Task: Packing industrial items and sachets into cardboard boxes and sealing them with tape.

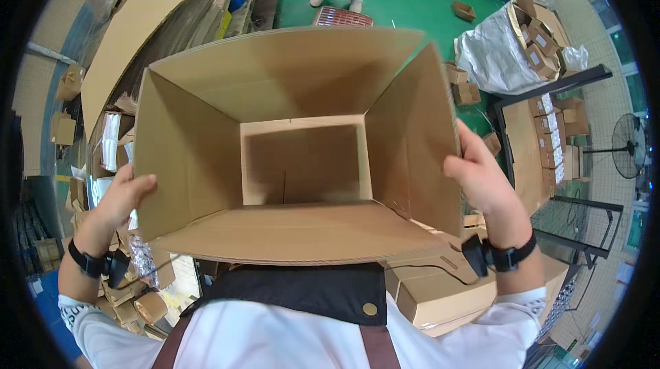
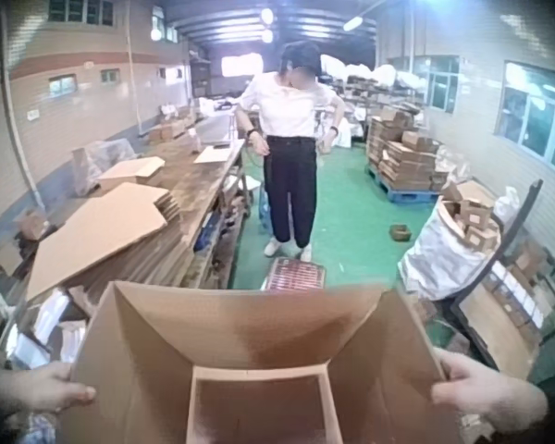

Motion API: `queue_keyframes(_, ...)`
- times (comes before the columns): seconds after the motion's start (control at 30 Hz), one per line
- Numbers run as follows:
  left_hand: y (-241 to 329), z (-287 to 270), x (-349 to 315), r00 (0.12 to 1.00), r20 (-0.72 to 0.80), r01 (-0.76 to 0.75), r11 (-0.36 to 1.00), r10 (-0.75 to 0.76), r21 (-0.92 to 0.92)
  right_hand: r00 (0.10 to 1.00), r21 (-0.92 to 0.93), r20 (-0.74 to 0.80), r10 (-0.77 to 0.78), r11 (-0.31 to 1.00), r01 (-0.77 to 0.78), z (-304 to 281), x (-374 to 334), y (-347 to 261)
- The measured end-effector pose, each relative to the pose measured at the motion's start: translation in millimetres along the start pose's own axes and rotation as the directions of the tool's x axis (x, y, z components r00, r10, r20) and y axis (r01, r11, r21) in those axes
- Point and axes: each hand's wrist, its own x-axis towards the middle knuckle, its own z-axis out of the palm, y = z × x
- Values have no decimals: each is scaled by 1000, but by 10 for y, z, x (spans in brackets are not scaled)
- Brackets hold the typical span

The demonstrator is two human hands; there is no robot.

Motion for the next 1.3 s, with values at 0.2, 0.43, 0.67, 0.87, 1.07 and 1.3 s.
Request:
queue_keyframes(0.2, -600, 851, 946, 731, -99, -537, 659, 675, 527, 945, -758, 263, 194, 647, 78, 825, 401, 653)
queue_keyframes(0.43, -626, 1384, 1802, 177, 854, -913, -242, 488, 328, 970, -958, 241, -9, -162, 237, 961, 863, 1172)
queue_keyframes(0.67, -659, 2263, 2107, 2, 902, -945, -294, 432, 143, 882, -919, 279, -379, 161, 360, 779, 967, 907)
queue_keyframes(0.87, -592, 2205, 1829, 51, 896, -974, -178, 441, 142, 968, -960, -215, 133, 156, -234, 470, 1485, -572)
queue_keyframes(1.07, -231, 751, 185, 692, 629, -722, 313, 355, 617, 895, -909, 410, -176, 0, 417, 341, 717, 1056)
queue_keyframes(1.3, -491, 1191, 1774, 567, 56, -396, 213, 822, 893, 887, -694, 412, -207, 560, 453, 149, 1060, 1203)
